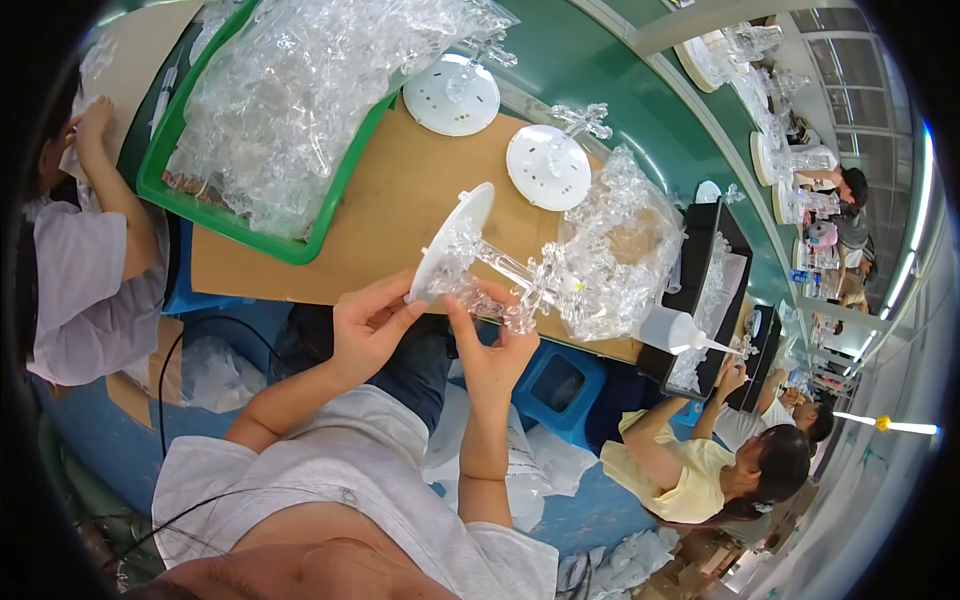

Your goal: Applying liquid adhesive to circular base plates and attaching clear decorative plastic components.

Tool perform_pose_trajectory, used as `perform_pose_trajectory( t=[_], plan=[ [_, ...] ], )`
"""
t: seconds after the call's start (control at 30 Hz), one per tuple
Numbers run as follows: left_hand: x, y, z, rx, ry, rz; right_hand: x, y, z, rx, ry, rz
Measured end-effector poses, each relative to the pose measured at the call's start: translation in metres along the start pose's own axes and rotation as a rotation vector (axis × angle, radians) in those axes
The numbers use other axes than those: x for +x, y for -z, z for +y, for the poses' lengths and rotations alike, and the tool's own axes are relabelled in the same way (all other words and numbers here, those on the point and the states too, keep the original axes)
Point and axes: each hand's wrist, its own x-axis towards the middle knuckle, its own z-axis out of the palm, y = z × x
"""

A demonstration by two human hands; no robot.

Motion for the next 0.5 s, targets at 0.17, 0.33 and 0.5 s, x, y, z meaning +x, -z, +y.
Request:
perform_pose_trajectory(
  t=[0.17,0.33,0.5],
  plan=[
    [0.002,0.002,-0.004,0.055,-0.056,-0.014,0.004,0.005,0.007,0.215,-0.094,0.006],
    [0.004,-0.002,0.01,-0.152,0.05,0.005,-0.005,-0.002,0.008,0.374,-0.117,0.068],
    [0.003,0.002,0.017,-0.001,0.062,-0.032,-0.008,-0.002,0.0,0.271,-0.082,0.087]
  ],
)
